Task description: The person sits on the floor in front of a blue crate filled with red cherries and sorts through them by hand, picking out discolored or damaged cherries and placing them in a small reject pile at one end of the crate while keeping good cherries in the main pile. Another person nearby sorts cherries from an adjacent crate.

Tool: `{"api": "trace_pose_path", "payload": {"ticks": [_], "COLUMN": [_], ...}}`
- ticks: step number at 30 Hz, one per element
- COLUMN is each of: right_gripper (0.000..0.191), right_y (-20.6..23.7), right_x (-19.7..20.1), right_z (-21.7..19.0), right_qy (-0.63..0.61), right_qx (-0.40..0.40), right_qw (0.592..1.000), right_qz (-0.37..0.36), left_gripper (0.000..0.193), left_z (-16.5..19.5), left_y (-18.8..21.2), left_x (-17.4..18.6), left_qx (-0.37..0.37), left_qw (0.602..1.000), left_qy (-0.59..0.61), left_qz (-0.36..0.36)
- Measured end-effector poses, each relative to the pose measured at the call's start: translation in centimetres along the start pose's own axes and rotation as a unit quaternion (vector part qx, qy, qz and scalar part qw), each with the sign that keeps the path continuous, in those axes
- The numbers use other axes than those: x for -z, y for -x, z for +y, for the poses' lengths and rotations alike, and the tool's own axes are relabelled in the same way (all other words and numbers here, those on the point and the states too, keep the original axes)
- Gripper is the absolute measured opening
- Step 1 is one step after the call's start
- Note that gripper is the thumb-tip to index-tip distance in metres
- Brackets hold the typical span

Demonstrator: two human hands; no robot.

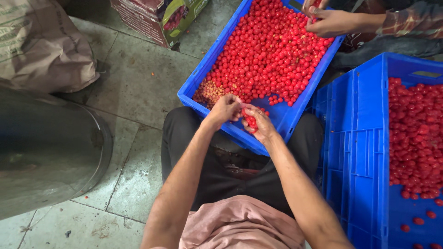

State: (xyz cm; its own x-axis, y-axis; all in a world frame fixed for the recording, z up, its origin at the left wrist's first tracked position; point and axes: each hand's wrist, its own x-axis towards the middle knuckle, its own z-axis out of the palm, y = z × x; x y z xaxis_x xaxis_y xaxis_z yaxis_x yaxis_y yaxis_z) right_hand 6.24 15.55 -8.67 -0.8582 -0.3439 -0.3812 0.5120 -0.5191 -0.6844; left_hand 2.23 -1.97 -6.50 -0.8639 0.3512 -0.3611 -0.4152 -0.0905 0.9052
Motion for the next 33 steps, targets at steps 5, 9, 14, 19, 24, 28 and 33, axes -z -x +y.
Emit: {"api": "trace_pose_path", "payload": {"ticks": [5, 9, 14, 19, 24, 28, 33], "right_gripper": [0.034, 0.031, 0.03, 0.014, 0.011, 0.016, 0.042], "right_y": [1.7, 9.4, 21.2, 26.5, 19.5, 6.9, -3.0], "right_x": [0.4, 5.0, 18.1, 25.6, 17.7, 7.9, 3.3], "right_z": [-2.7, -10.6, -23.6, -26.4, -21.6, -12.9, -7.0], "right_qy": [-0.125, -0.068, 0.293, 0.725, 0.647, 0.716, 0.815], "right_qx": [0.026, 0.2, 0.421, 0.361, 0.393, 0.314, 0.316], "right_qw": [0.989, 0.963, 0.742, 0.342, 0.528, 0.595, 0.486], "right_qz": [0.078, 0.169, 0.432, 0.477, 0.384, 0.186, 0.023], "left_gripper": [0.011, 0.012, 0.014, 0.016, 0.018, 0.016, 0.018], "left_z": [0.4, 0.5, -0.2, -1.0, -1.6, -1.5, -0.8], "left_y": [-0.4, -0.4, -0.9, -0.9, 0.2, 1.0, 1.6], "left_x": [0.3, 1.1, 0.8, -0.7, -1.9, -2.2, -2.3], "left_qx": [-0.038, -0.088, -0.125, -0.16, -0.166, -0.214, -0.23], "left_qw": [0.982, 0.977, 0.947, 0.898, 0.851, 0.825, 0.818], "left_qy": [0.079, 0.018, -0.201, -0.363, -0.46, -0.486, -0.489], "left_qz": [0.168, 0.195, 0.218, 0.193, 0.19, 0.191, 0.196]}}
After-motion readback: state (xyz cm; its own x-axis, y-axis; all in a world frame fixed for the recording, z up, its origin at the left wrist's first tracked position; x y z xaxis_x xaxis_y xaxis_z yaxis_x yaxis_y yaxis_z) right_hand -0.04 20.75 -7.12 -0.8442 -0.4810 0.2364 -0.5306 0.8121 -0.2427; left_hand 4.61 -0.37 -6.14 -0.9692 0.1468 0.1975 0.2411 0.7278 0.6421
